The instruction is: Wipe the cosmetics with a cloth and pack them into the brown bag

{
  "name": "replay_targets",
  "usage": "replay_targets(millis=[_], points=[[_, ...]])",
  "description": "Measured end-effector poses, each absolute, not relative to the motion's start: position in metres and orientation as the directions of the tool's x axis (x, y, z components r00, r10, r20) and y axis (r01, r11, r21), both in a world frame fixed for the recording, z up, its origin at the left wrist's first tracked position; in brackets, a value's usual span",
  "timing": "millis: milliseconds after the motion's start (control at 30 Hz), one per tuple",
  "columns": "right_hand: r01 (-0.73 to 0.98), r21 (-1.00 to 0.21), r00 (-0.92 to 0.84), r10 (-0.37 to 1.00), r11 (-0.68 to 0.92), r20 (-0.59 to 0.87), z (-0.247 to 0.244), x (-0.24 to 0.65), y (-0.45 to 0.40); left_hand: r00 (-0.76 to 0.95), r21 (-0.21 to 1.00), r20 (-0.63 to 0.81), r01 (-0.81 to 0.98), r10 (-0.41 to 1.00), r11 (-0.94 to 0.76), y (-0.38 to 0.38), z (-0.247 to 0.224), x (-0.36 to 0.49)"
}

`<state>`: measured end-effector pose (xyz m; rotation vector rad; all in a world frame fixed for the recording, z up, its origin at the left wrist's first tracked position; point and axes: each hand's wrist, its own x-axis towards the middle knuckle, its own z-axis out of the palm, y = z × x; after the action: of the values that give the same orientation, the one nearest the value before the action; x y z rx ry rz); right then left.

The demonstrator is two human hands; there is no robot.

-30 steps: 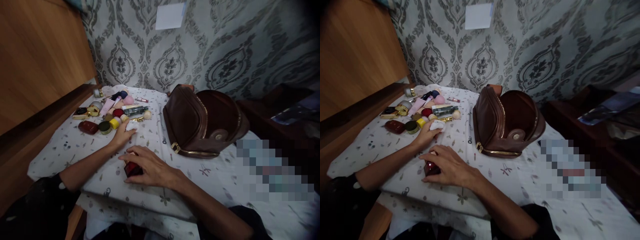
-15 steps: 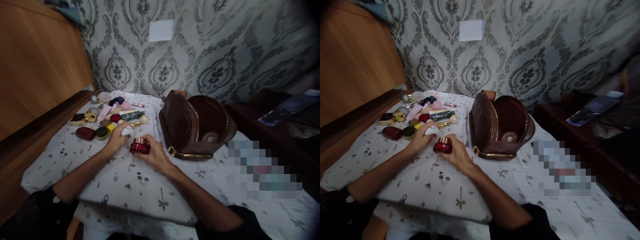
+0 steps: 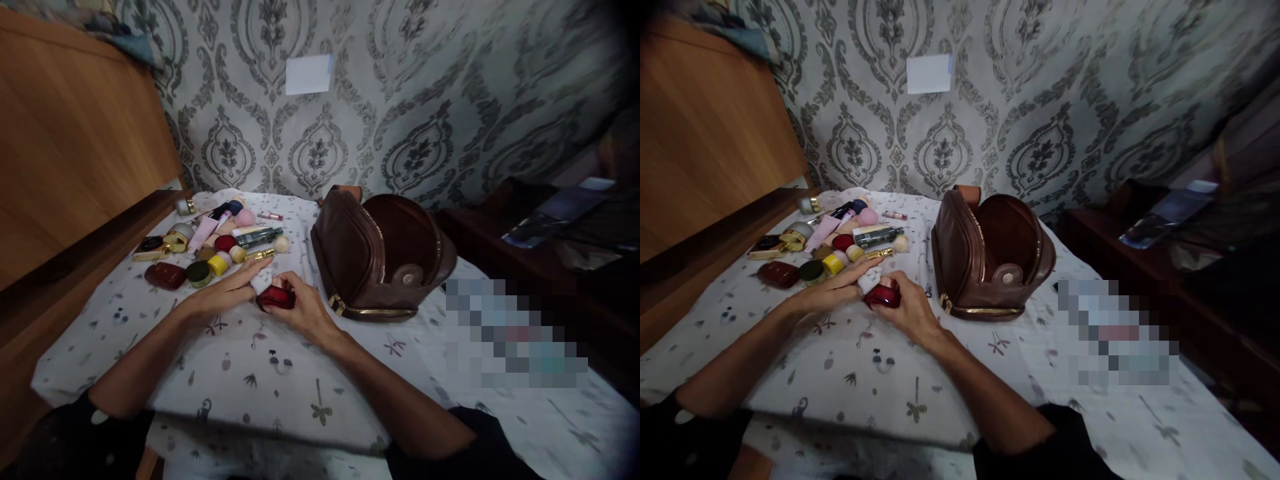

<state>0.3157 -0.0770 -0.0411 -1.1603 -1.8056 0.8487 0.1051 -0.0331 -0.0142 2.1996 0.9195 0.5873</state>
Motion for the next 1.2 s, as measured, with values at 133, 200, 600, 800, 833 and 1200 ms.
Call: replay_targets(millis=[133, 200, 600, 800, 833, 1200], points=[[0.365, -0.854, -0.263, 0.921, 0.370, 0.287, -0.042, 0.316, -0.075, 0.580, 0.747, 0.261, 0.385, 0.772, -0.542, -0.037, -0.011, 0.114], [0.359, -0.856, -0.263, 0.920, 0.372, 0.289, -0.043, 0.316, -0.075, 0.541, 0.745, 0.320, 0.363, 0.778, -0.559, -0.039, -0.012, 0.119], [0.415, -0.857, -0.139, 0.952, 0.305, 0.272, -0.037, 0.315, -0.076, 0.531, 0.735, 0.345, 0.360, 0.774, -0.575, -0.038, -0.008, 0.116], [0.459, -0.833, -0.130, 0.951, 0.308, 0.280, -0.038, 0.318, -0.074, 0.606, 0.765, 0.244, 0.360, 0.757, -0.534, -0.034, -0.005, 0.111], [0.468, -0.821, -0.152, 0.945, 0.326, 0.288, -0.039, 0.319, -0.074, 0.596, 0.774, 0.231, 0.365, 0.769, -0.516, -0.034, -0.005, 0.111], [0.465, -0.757, -0.285, 0.887, 0.459, 0.364, -0.051, 0.323, -0.069, 0.430, 0.801, 0.297, 0.373, 0.853, -0.467, -0.032, -0.015, 0.118]])
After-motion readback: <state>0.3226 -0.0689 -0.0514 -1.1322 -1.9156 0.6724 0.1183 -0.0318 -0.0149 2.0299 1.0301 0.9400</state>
